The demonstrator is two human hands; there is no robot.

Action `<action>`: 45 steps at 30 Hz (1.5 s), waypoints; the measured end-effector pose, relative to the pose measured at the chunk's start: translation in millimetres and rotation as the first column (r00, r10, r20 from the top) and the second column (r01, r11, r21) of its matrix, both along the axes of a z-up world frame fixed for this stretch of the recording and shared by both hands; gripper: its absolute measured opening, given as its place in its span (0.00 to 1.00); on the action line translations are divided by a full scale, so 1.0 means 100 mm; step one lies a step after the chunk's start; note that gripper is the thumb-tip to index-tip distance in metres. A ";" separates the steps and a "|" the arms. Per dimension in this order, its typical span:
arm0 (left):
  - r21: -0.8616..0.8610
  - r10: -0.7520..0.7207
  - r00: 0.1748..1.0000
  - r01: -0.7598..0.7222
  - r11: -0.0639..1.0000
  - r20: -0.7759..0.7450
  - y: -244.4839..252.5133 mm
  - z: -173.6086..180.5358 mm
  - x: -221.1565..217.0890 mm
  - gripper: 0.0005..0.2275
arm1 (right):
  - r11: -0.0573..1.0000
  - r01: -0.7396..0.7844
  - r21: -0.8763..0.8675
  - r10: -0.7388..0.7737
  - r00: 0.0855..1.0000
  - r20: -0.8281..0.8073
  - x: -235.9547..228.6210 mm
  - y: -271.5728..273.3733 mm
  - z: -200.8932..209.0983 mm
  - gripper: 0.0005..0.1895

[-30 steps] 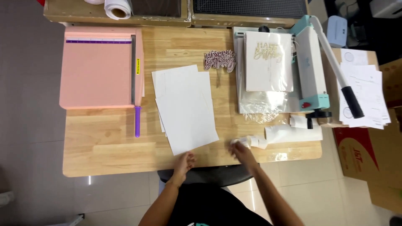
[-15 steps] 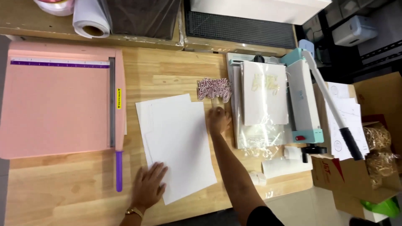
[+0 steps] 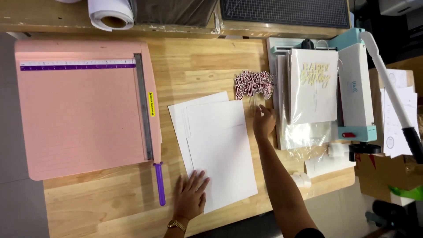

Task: The person cuts paper using a paper trimmer, applies adhesive tape to a card, and places the card into a plastic sleeve.

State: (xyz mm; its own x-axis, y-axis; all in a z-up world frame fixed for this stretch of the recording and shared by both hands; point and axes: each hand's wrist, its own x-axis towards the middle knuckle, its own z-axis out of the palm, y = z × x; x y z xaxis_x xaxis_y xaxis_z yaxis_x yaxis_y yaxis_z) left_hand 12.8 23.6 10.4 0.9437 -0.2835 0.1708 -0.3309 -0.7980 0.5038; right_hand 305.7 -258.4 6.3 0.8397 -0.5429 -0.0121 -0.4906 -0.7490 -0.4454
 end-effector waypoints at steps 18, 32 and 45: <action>-0.040 0.043 0.999 -0.043 0.998 -0.024 -0.05 -0.16 -0.08 0.26 | 0.881 -0.407 -0.242 0.417 0.909 -0.007 -0.36 -0.26 0.37 0.10; 0.009 0.049 0.999 -0.049 0.999 0.015 -0.08 -0.08 -0.10 0.24 | 0.895 -0.378 -0.238 0.405 0.911 0.073 0.25 -0.51 0.34 0.09; 0.185 0.053 0.995 -0.067 0.980 0.080 -0.13 -0.15 -0.10 0.26 | 0.963 -0.258 0.075 0.261 0.965 -0.025 -1.54 -0.34 0.29 0.07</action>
